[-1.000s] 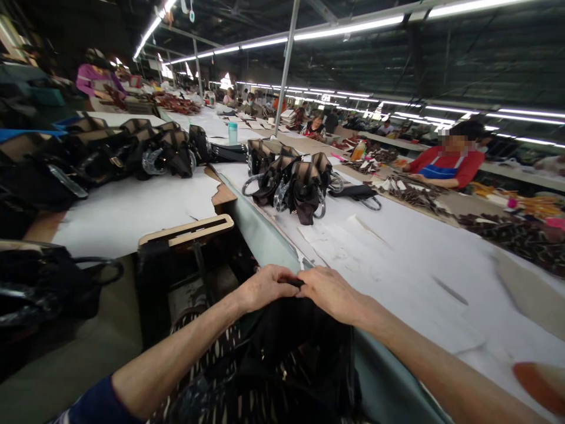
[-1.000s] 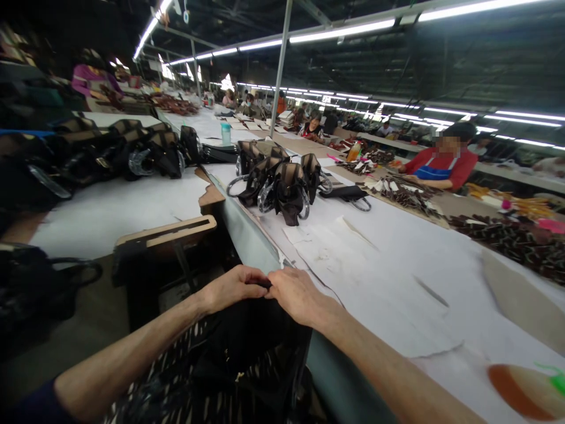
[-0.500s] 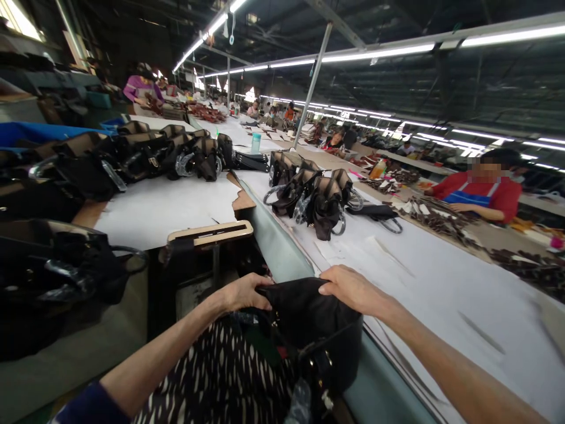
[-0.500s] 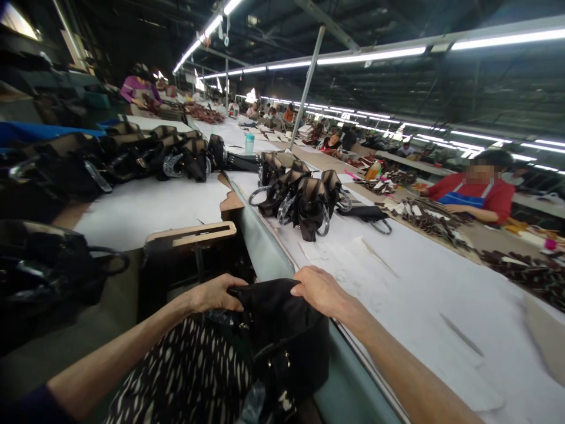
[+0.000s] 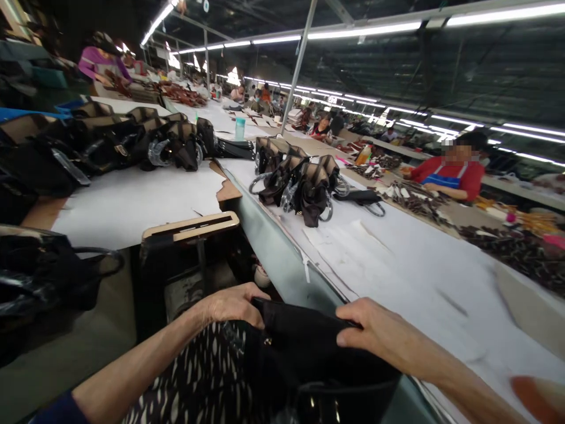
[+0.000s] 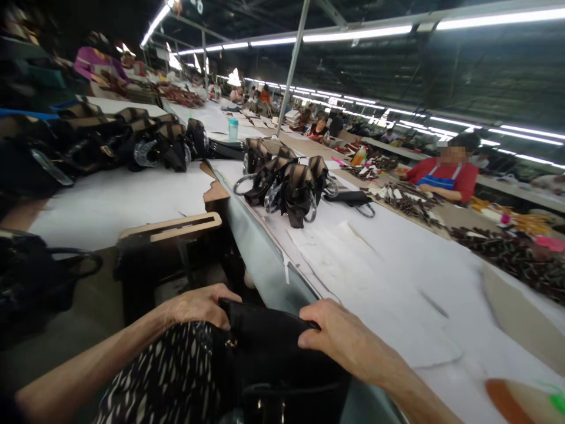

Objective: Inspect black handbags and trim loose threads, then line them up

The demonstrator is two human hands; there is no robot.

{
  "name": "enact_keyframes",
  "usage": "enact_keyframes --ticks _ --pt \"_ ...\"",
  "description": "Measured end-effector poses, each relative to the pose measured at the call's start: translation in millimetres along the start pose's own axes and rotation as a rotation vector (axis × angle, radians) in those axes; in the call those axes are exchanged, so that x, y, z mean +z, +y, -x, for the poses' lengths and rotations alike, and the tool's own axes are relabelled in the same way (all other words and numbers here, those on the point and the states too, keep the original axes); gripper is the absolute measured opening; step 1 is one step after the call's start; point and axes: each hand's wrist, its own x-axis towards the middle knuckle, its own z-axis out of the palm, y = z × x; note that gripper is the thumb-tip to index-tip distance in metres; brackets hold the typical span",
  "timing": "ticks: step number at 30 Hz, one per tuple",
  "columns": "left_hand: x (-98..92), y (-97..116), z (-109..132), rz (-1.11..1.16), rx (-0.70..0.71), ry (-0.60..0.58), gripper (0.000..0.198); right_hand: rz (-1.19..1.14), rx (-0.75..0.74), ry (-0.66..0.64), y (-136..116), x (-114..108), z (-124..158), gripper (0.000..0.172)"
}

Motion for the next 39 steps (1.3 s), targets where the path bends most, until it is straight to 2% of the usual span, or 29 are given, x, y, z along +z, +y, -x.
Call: enact_keyframes --ticks 4,8,12,16,23,31,35,39 --pt "8.9 -15 -12 -0.103 -0.035 -0.011 0.024 -0.101 0.032 -0.079 11 15 3 0.014" --pt "10.3 -6 -21 -0.08 0.006 -0.046 0.046 -0.129 0.041 -0.081 21 18 2 0.012" --pt "19.4 18 -25 -0.202 0.1 -0.04 0.034 -0.171 -0.001 -0.108 27 17 2 0.012" --pt "31.0 29 -33 -0.308 0.063 -0.038 0.036 -0.177 -0.021 -0.114 28 15 2 0.014" --pt "32.1 27 -44 -0.397 0.043 -0.048 0.034 -0.153 -0.049 -0.106 28 15 4 0.018" --pt "37.1 24 -53 -0.682 0.214 0.009 0.03 -0.2 -0.107 -0.142 26 14 -1 0.022" --pt "40.4 17 -53 -0.689 0.258 0.046 0.029 -0.248 -0.111 -0.193 36 13 -8 0.019" --pt "43.0 14 -51 -0.643 0.228 0.056 0.029 -0.296 -0.09 -0.22 42 11 -14 0.023"
